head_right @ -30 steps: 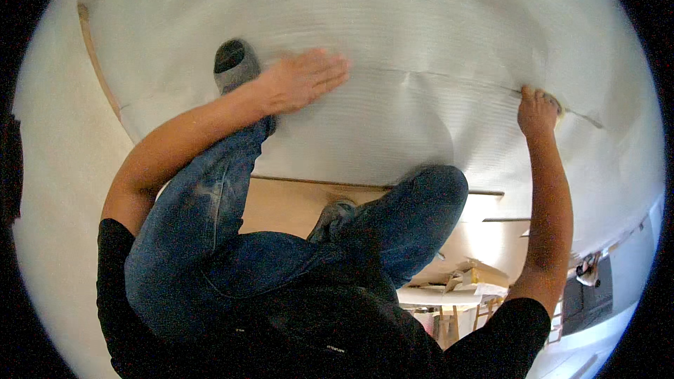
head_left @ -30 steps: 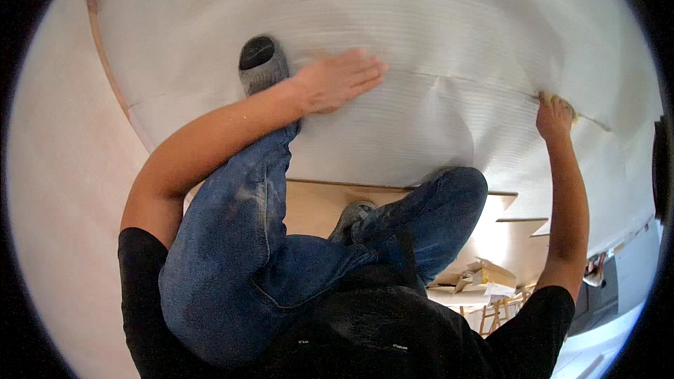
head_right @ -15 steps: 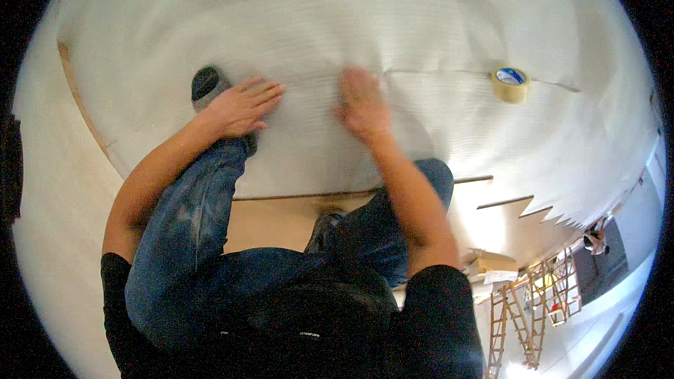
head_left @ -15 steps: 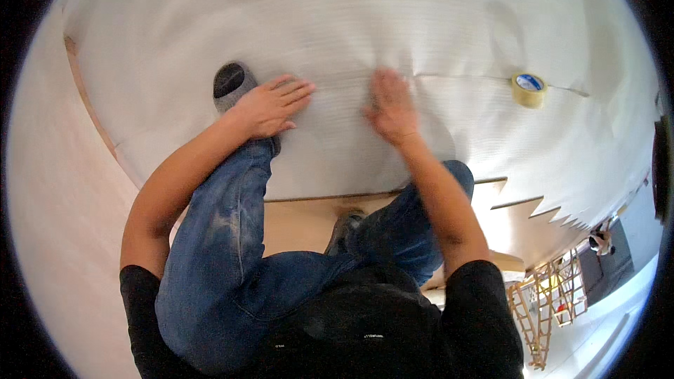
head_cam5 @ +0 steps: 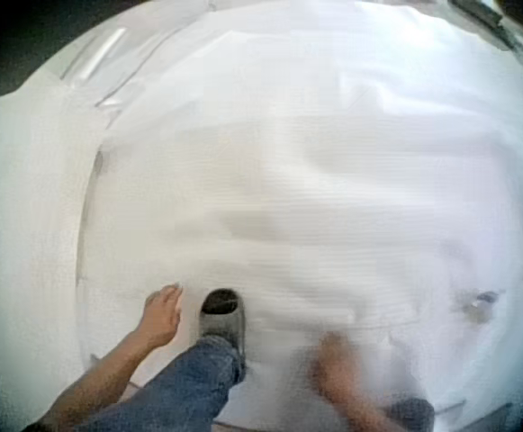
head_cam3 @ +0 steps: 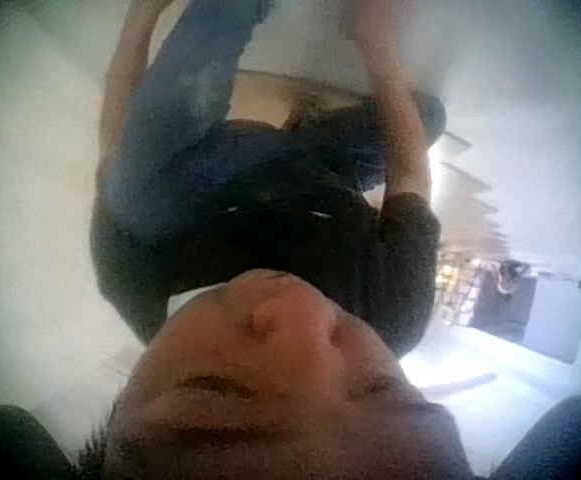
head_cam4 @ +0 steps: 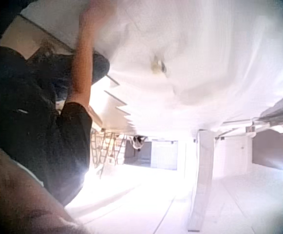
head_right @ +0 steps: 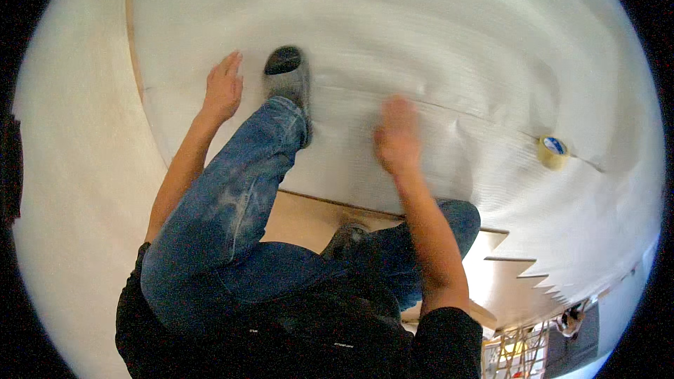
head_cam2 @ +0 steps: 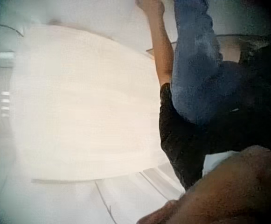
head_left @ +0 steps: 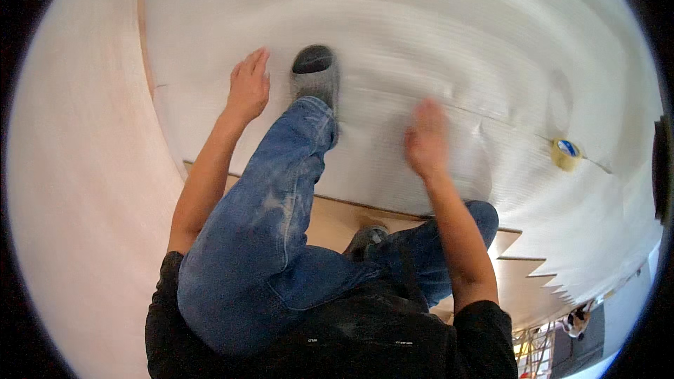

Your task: The person lays out a white foam underlayment sheet over a wooden floor, smoothing it with their hands and securing the edges using tape and a utility knife.

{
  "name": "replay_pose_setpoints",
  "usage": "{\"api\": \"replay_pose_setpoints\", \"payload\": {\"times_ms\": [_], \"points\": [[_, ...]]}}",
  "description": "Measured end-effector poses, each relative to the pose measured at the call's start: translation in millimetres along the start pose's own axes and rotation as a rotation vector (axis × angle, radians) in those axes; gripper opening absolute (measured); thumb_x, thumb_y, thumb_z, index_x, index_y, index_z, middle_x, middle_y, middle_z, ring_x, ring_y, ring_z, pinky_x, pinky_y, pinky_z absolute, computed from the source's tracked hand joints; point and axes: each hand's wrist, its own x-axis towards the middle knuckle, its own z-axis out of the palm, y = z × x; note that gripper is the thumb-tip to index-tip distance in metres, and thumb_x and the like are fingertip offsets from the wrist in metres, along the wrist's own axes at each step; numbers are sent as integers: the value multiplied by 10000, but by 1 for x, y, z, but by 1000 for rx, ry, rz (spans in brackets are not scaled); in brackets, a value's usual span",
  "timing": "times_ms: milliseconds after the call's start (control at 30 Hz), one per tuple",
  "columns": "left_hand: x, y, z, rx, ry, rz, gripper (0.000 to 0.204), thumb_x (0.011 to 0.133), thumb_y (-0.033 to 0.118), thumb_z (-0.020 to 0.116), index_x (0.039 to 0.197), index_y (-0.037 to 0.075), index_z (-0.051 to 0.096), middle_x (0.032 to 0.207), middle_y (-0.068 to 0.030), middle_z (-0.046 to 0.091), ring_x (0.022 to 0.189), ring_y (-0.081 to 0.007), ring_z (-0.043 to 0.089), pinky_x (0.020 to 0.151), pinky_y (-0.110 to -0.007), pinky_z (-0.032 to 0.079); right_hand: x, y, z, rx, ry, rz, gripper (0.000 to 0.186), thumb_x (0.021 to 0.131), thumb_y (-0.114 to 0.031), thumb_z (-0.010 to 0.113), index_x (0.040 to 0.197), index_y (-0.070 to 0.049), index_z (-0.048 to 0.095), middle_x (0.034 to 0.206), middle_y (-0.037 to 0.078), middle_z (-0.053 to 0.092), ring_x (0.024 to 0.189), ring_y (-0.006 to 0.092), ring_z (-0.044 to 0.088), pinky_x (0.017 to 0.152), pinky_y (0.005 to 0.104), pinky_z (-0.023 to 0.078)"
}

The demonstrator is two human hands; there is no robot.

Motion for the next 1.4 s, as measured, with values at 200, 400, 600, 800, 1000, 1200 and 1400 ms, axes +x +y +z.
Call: {"api": "replay_pose_setpoints", "payload": {"times_ms": [200,400,600,800,1000,1200,1400], "points": [[-32,1,50,145,-95,-120,663,928,67,519,1574,39,376,1646,-224,352,1510,-407,347,1230,-559,271,78,-90,61,-181,-57,-287,618,1034,-245,519,1608,-70,371,1709,98,296,1577,279,264,1304,451,177],[-73,-59,72,21,-24,3,694,954,141,601,1588,4,355,1677,-284,245,1529,-475,281,1243,-530,302,23,27,-6,-190,-34,-23,636,1059,-343,511,1625,-103,349,1720,94,273,1584,279,249,1304,452,181],[-48,-25,62,-16,-160,-19,778,929,115,607,1636,59,286,1696,-256,222,1544,-438,274,1232,-529,299,-124,227,-115,-412,109,566,628,1066,-320,515,1580,3,355,1669,196,327,1541,369,304,1269,467,266],[-32,-26,9,-181,-310,-265,795,876,-13,515,1637,64,299,1681,-220,305,1538,-398,319,1248,-479,290,-322,197,-164,-228,423,698,525,1033,-271,573,1475,-7,474,1486,255,515,1352,423,503,1152,492,416],[-7,4,-122,-977,-228,-49,638,1001,98,496,1614,23,335,1650,-202,375,1518,-331,371,1253,-448,291,-522,98,20,256,151,1295,799,996,-413,653,1576,20,314,1526,313,452,1353,495,494,1127,535,439],[-48,240,-348,-544,-153,279,572,1062,308,558,1557,34,470,1507,-132,577,1369,-221,541,1174,-350,385,-503,65,119,247,470,1287,716,996,-427,638,1450,86,432,1404,308,540,1303,489,527,1064,553,473],[-76,412,-404,-329,-166,554,533,1084,214,493,1583,43,419,1574,-159,506,1426,-274,507,1232,-416,347,-486,95,72,240,421,1400,535,988,-394,647,1273,54,581,1314,281,599,1239,456,573,994,551,504]]}}
